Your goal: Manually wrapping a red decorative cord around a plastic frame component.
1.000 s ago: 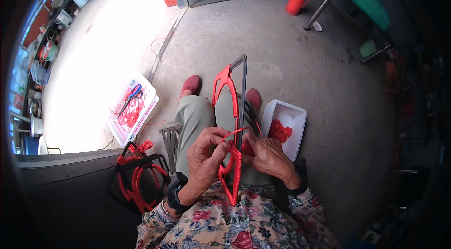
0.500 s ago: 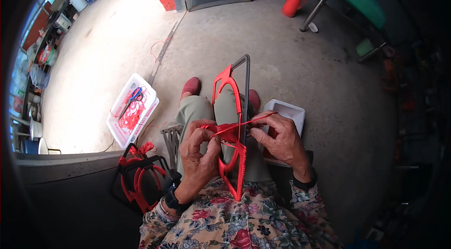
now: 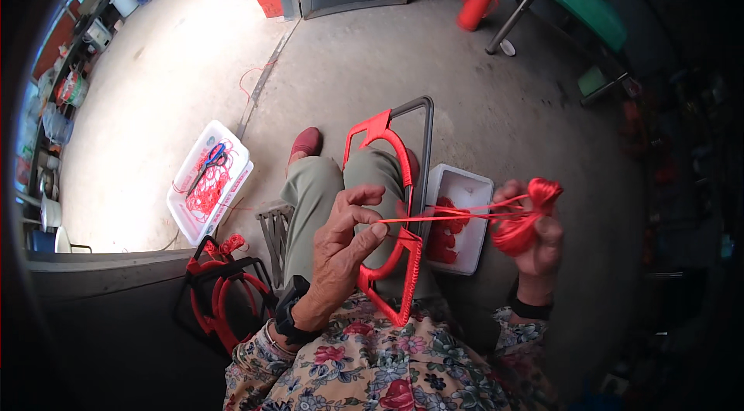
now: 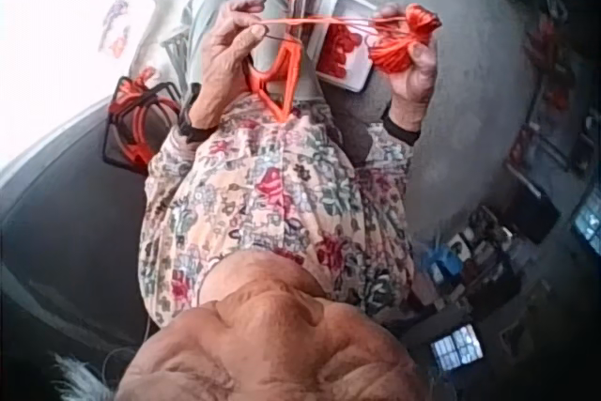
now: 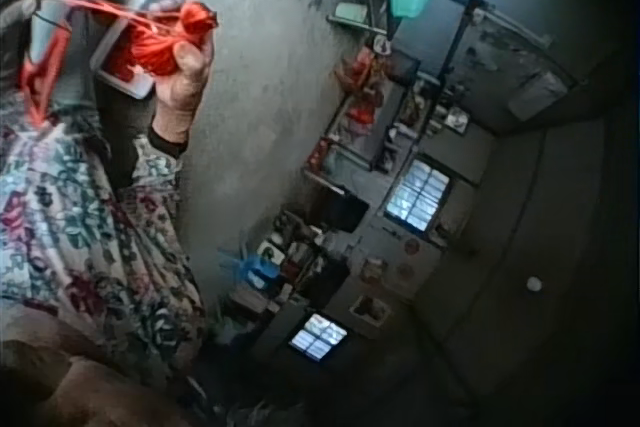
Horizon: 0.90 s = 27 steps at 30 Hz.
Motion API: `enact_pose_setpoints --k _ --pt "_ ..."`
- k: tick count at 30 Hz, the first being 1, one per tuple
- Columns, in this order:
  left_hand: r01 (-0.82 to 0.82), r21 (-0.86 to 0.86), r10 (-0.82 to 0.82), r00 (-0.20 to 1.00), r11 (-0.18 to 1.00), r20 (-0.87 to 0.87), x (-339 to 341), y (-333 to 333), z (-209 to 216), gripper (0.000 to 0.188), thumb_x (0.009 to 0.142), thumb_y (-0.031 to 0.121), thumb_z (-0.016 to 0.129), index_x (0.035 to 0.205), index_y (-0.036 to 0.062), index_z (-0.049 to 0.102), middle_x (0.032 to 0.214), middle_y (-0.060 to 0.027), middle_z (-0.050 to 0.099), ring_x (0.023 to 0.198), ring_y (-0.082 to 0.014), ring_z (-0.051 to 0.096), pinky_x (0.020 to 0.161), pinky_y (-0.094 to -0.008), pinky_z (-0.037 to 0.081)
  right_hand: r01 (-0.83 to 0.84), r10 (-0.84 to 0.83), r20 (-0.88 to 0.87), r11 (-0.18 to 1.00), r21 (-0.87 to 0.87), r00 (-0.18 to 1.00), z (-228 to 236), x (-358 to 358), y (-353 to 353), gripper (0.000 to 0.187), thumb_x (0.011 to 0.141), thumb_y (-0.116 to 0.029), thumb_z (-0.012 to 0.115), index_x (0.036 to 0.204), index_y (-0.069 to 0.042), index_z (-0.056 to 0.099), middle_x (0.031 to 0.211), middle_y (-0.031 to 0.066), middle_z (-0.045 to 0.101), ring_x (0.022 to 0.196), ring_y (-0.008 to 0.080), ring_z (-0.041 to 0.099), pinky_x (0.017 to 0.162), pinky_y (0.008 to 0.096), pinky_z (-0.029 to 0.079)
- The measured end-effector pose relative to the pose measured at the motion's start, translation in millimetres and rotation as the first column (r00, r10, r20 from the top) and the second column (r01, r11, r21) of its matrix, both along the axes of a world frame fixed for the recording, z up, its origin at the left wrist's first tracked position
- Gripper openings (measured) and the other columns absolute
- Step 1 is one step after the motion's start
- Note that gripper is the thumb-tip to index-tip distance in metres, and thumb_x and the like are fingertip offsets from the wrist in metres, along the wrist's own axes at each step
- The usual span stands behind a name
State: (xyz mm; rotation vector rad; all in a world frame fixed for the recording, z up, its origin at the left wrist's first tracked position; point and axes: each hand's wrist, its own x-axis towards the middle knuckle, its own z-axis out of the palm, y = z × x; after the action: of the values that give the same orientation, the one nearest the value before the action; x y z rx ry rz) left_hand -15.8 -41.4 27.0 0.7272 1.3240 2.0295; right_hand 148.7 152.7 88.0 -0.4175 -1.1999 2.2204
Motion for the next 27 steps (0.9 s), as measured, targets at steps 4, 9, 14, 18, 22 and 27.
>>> enact_pose_setpoints --k 4,9,14,18,22,27 --pt "0.063 -0.115 -0.036 0.975 0.991 0.22 9 12 -23 0.015 0.09 0.014 0.062 0.085 0.0007 0.06 0.106 -0.0069 0.052 0.097 -0.0129 0.048 0.088 -0.0285 0.037 -0.132 0.123 0.099 0.987 0.095 0.987 -33 83 61 0.045 0.08 -0.012 0.054 0.122 0.003 0.049 0.102 0.0151 0.062 0.096 0.0263 0.062 0.09 0.0424 0.05" --pt "0.142 -0.185 -0.087 0.956 0.972 0.279 17 30 -50 0.019 0.094 0.018 0.06 0.103 0.0007 0.059 0.092 -0.0016 0.058 0.086 -0.0085 0.052 0.08 -0.0236 0.042 0.127 -0.161 0.46 0.987 0.103 0.873 -50 131 69 0.046 0.082 -0.013 0.054 0.125 0.001 0.045 0.104 0.0134 0.059 0.094 0.0241 0.061 0.086 0.0427 0.053" --pt "0.463 -0.106 -0.342 0.773 0.88 0.535 24 45 -29 0.024 0.097 0.021 0.056 0.107 -0.0004 0.058 0.082 -0.0017 0.062 0.07 -0.0085 0.055 0.062 -0.0213 0.044 0.133 -0.182 0.546 0.983 0.128 0.818 -58 115 67 0.042 0.081 -0.013 0.056 0.12 0.0 0.048 0.101 0.0113 0.057 0.091 0.0233 0.061 0.086 0.0436 0.052" --pt "0.428 -0.043 -0.263 0.629 0.903 0.731 25 48 -43 0.018 0.097 0.021 0.055 0.096 0.0028 0.057 0.07 -0.0054 0.062 0.053 -0.0119 0.055 0.049 -0.0229 0.044 0.043 -0.104 0.378 0.985 0.167 0.92 -51 71 59 0.039 0.08 -0.013 0.058 0.116 0.0 0.051 0.092 0.009 0.061 0.084 0.0183 0.062 0.08 0.0331 0.051" --pt "0.438 0.003 -0.293 0.595 0.899 0.748 17 42 -41 0.019 0.096 0.022 0.056 0.09 0.0048 0.056 0.069 -0.005 0.062 0.051 -0.0121 0.056 0.046 -0.0234 0.044 -0.319 0.205 0.5 0.935 0.153 0.841 -32 45 55 0.032 0.079 -0.016 0.064 0.106 -0.001 0.055 0.081 0.0038 0.06 0.077 0.0115 0.058 0.074 0.0253 0.046" --pt "0.339 0.056 -0.27 0.626 0.939 0.732 10 22 -33 0.021 0.095 0.023 0.058 0.087 0.0043 0.054 0.066 -0.0043 0.059 0.049 -0.0107 0.051 0.045 -0.0223 0.04 -0.708 0.177 0.925 0.695 0.125 0.337 -45 79 98 0.024 0.079 -0.017 0.073 0.093 -0.006 0.058 0.07 -0.0036 0.056 0.062 0.0049 0.05 0.06 0.0248 0.043"
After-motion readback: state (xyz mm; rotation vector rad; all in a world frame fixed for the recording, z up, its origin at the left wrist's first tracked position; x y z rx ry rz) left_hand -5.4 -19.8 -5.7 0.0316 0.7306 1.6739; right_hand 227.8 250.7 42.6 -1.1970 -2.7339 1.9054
